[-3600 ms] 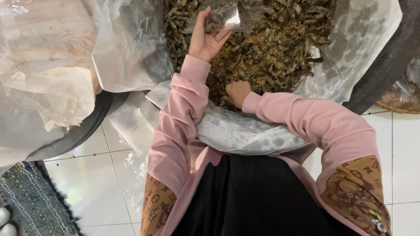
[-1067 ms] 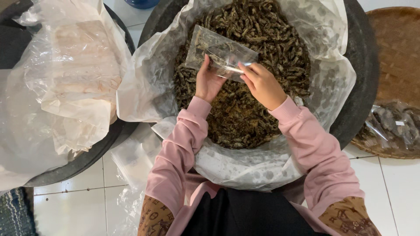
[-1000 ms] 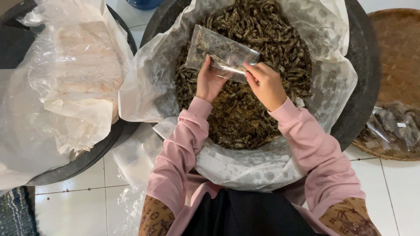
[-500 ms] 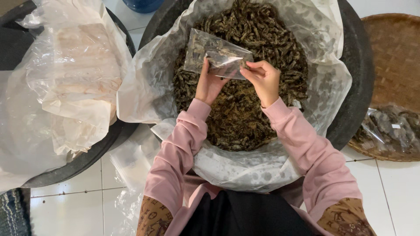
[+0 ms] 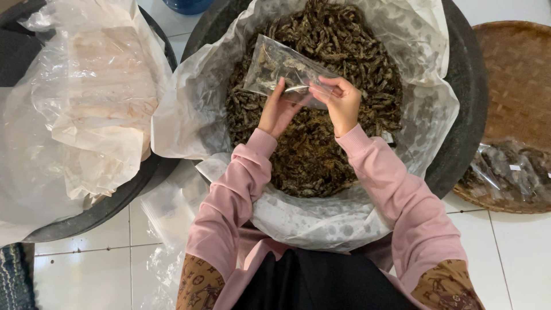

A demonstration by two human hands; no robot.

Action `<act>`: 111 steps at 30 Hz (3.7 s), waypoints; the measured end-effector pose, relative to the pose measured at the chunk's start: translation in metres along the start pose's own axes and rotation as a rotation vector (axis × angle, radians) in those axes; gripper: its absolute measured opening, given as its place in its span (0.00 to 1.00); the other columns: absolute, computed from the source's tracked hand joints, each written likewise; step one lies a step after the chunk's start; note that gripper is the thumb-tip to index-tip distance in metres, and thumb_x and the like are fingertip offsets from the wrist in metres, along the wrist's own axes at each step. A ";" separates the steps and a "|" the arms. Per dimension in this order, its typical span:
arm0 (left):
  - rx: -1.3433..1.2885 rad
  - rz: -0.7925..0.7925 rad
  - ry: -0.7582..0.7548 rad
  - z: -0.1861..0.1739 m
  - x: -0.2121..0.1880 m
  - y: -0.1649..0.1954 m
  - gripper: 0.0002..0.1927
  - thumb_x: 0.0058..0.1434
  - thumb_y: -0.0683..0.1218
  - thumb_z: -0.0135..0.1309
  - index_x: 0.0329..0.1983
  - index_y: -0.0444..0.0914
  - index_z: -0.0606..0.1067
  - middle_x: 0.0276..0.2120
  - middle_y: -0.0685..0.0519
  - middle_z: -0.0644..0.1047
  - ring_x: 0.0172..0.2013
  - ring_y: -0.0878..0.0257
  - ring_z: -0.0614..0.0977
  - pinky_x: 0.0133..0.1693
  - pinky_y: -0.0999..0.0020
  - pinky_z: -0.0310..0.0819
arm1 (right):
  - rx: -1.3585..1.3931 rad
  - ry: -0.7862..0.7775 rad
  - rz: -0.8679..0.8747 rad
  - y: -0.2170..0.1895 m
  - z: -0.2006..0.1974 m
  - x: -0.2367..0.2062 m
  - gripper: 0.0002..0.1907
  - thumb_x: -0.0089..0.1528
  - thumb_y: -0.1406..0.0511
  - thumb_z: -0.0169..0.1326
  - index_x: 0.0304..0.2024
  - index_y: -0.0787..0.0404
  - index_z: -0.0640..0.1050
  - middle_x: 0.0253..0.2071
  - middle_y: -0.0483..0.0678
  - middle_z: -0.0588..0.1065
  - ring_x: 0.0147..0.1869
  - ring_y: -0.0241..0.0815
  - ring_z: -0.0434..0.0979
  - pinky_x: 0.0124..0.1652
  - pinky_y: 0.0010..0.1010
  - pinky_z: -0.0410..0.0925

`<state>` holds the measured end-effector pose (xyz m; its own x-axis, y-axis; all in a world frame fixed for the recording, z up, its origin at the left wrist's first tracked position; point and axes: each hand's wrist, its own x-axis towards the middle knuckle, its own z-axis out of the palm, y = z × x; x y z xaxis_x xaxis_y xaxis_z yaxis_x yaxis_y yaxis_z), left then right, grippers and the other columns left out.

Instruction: The person sits on the floor beside a large paper-lined basin filled with dried fish, holding a small clear plastic bag and pressing handfuls of dried fish into it. They add more fish, adjust the contents, and place filled bags on a woven tray beside the basin.

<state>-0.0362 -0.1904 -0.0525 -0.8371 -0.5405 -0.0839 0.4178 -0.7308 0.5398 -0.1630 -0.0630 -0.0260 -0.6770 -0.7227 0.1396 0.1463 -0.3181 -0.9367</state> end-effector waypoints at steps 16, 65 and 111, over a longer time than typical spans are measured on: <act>0.048 -0.175 0.065 -0.007 0.019 -0.027 0.24 0.68 0.59 0.53 0.56 0.37 0.70 0.54 0.44 0.76 0.57 0.53 0.80 0.65 0.48 0.74 | -0.963 -0.251 -0.727 -0.018 -0.038 0.022 0.20 0.60 0.71 0.67 0.54 0.62 0.80 0.47 0.52 0.81 0.49 0.49 0.84 0.46 0.36 0.76; -0.148 -0.783 0.355 -0.200 0.010 -0.146 0.28 0.69 0.60 0.47 0.61 0.35 0.73 0.51 0.45 0.82 0.49 0.50 0.84 0.47 0.60 0.82 | -1.439 -0.920 0.384 0.201 -0.151 0.196 0.12 0.68 0.62 0.53 0.51 0.58 0.80 0.48 0.48 0.82 0.43 0.45 0.85 0.47 0.35 0.76; -0.453 -0.034 0.593 -0.179 0.194 0.162 0.28 0.68 0.59 0.50 0.62 0.35 0.68 0.54 0.45 0.75 0.52 0.52 0.80 0.50 0.57 0.82 | -0.330 -0.543 0.366 -0.020 0.072 0.338 0.18 0.65 0.70 0.58 0.57 0.70 0.79 0.45 0.54 0.82 0.46 0.39 0.84 0.47 0.24 0.75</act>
<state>-0.0675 -0.4879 -0.1311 -0.5750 -0.5552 -0.6009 0.6071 -0.7819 0.1415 -0.3434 -0.3452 0.0630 -0.1609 -0.9768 -0.1412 0.0112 0.1412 -0.9899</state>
